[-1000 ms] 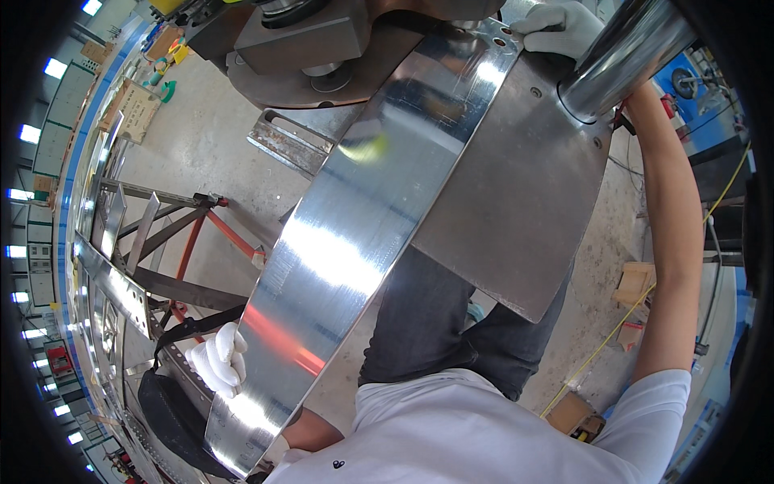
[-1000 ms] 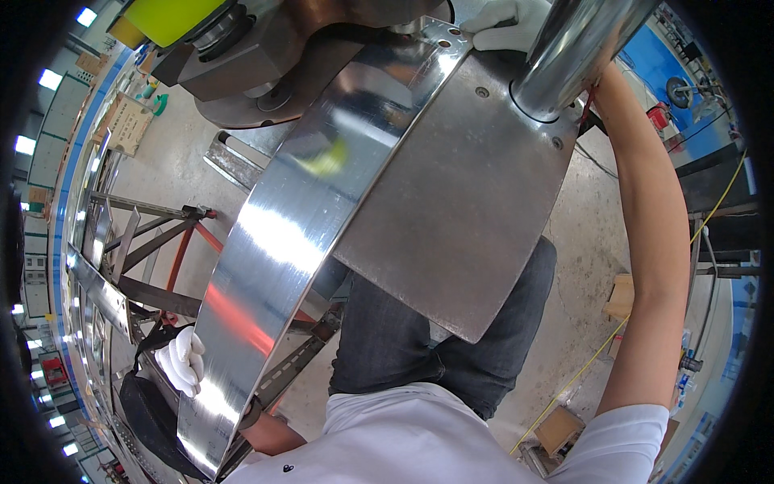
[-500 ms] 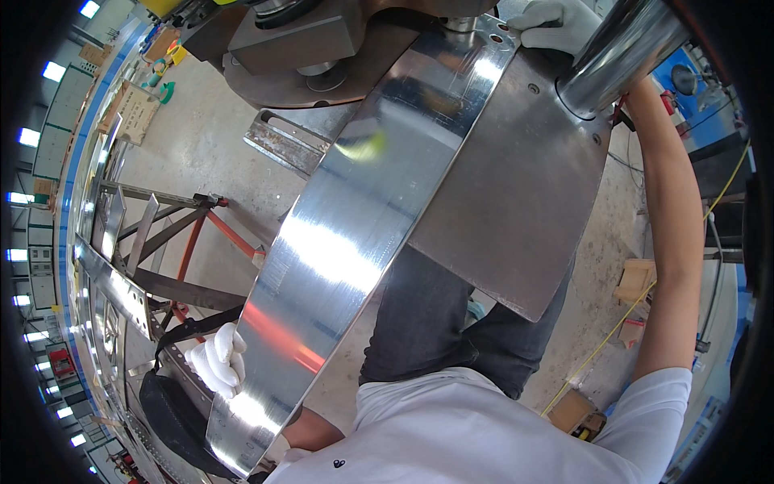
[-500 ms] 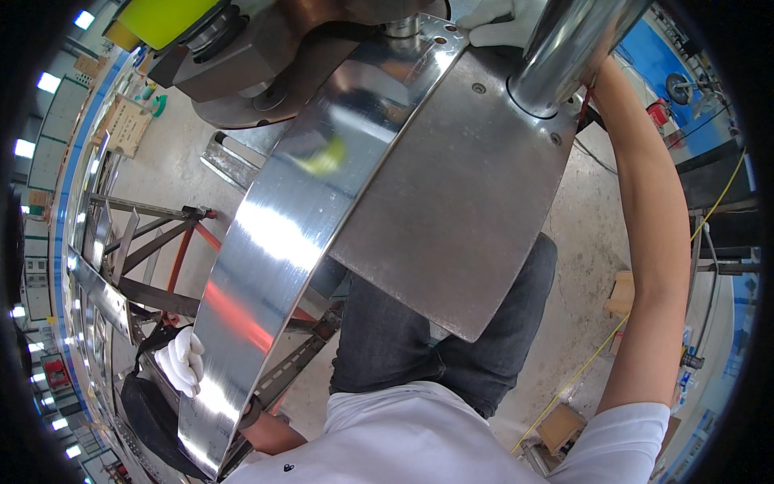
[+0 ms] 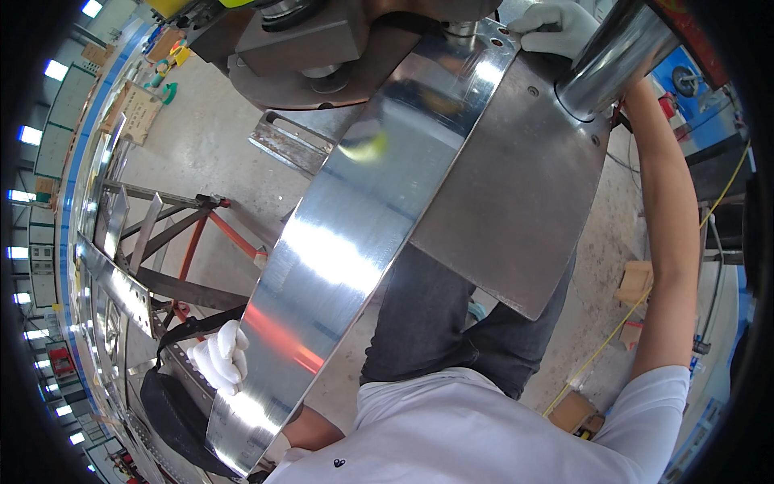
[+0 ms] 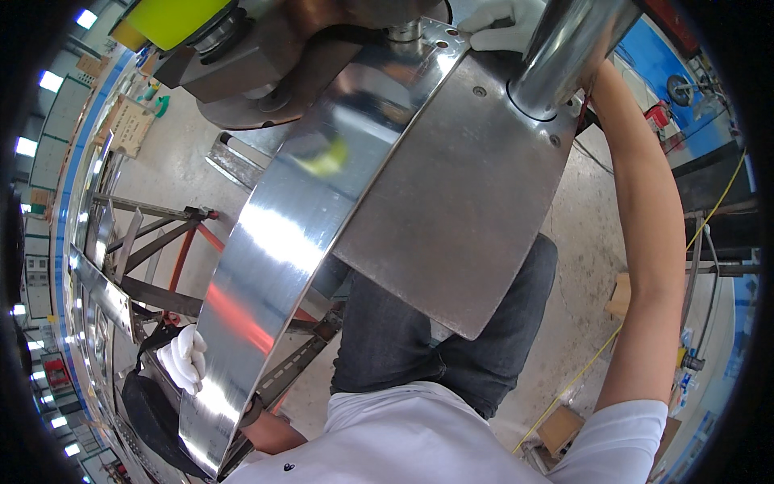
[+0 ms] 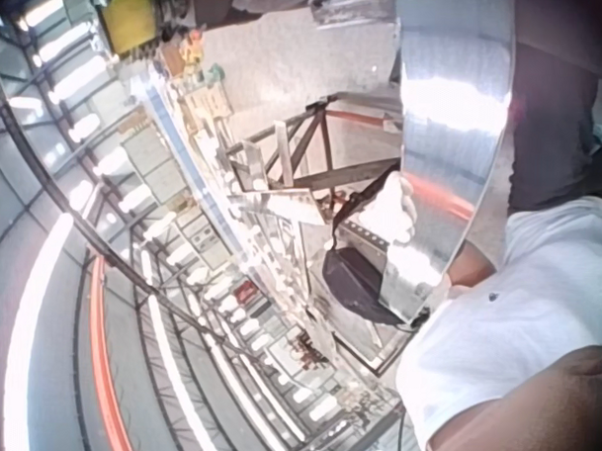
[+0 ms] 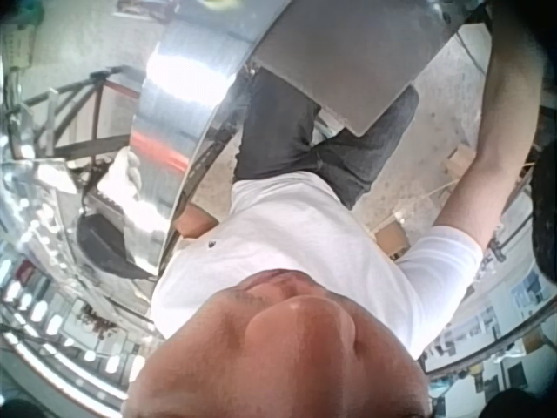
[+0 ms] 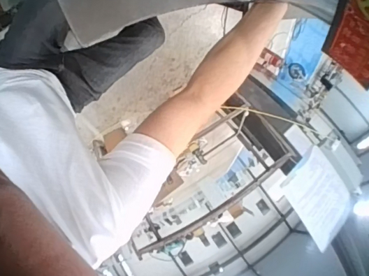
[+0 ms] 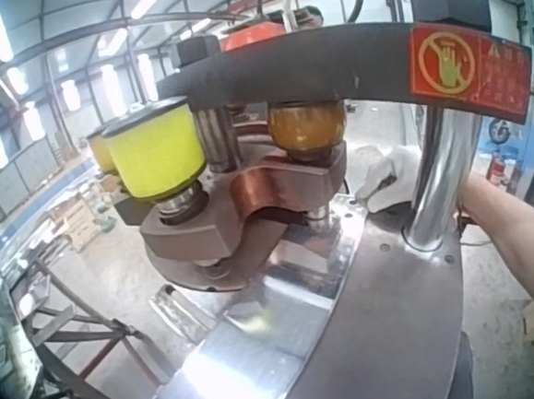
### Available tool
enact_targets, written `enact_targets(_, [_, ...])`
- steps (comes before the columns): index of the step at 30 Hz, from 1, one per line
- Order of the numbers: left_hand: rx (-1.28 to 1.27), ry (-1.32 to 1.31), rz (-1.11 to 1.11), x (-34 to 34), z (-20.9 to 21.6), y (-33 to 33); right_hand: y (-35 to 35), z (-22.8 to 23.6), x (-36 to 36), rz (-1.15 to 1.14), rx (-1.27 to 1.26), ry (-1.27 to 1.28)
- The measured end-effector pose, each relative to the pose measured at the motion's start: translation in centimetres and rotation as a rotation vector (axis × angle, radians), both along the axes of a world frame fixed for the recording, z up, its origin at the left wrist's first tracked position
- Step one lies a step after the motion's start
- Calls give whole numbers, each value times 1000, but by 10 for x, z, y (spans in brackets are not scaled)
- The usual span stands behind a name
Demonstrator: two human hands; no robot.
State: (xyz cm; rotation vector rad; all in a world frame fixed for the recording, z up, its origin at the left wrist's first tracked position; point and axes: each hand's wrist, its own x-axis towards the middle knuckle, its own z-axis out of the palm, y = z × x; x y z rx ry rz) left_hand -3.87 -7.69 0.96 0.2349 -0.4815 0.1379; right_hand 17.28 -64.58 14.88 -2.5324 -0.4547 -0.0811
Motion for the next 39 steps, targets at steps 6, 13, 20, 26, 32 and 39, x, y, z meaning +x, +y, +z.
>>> enact_targets(6, [-9, -90, 9, 7, -2, 1, -3, -2, 7, 17, 8, -6])
enact_targets(13, [29, -119, -27, 13, 0, -3, -7, -3, 1, 16, -4, -2])
enact_targets(20, [-124, -206, -59, 16, 4, -16, -3, -9, 10, 55, 13, -11])
enact_targets(26, [-71, 149, 1, -3, 19, -11, -8, -2, -6, 32, 25, 8])
enact_targets(32, [-108, 156, -48, -1, 27, -25, -3, 0, -7, 11, 28, 44])
enact_targets(39, [-202, 239, -55, -4, 41, -34, 3, 3, -7, -12, 51, 78])
